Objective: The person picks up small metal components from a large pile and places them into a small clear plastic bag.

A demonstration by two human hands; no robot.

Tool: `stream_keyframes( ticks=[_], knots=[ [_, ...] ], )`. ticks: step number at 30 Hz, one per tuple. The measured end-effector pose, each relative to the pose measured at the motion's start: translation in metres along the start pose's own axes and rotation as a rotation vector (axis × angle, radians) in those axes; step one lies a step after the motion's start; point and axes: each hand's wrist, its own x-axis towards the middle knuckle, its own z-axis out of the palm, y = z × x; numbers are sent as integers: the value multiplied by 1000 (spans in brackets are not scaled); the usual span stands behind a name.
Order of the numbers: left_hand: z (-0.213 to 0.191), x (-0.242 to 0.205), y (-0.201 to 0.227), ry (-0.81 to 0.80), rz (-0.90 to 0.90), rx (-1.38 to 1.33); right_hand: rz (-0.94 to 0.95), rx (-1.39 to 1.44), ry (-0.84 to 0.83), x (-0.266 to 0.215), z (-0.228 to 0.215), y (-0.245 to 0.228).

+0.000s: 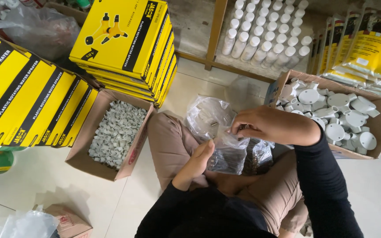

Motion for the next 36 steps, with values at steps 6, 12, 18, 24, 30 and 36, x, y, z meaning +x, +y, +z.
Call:
stream_keyframes(
  ticks=[6,12,18,24,30,36],
  knots=[
    [46,5,180,67,-368,-135,-208,153,233,-2,10,2],
    [32,3,117,3,33,-281,-372,206,286,4,16,2],
    [31,12,92,41,37,-401,-433,235,353,2,20,-6],
    [28,7,108,27,162,-200,-449,221,404,-5,24,0],
    [27,13,114,4,299,-241,-463,93,576,-5,47,20],
    [34,11,140,21,332,-177,-537,171,670,3,63,33]
  ],
)
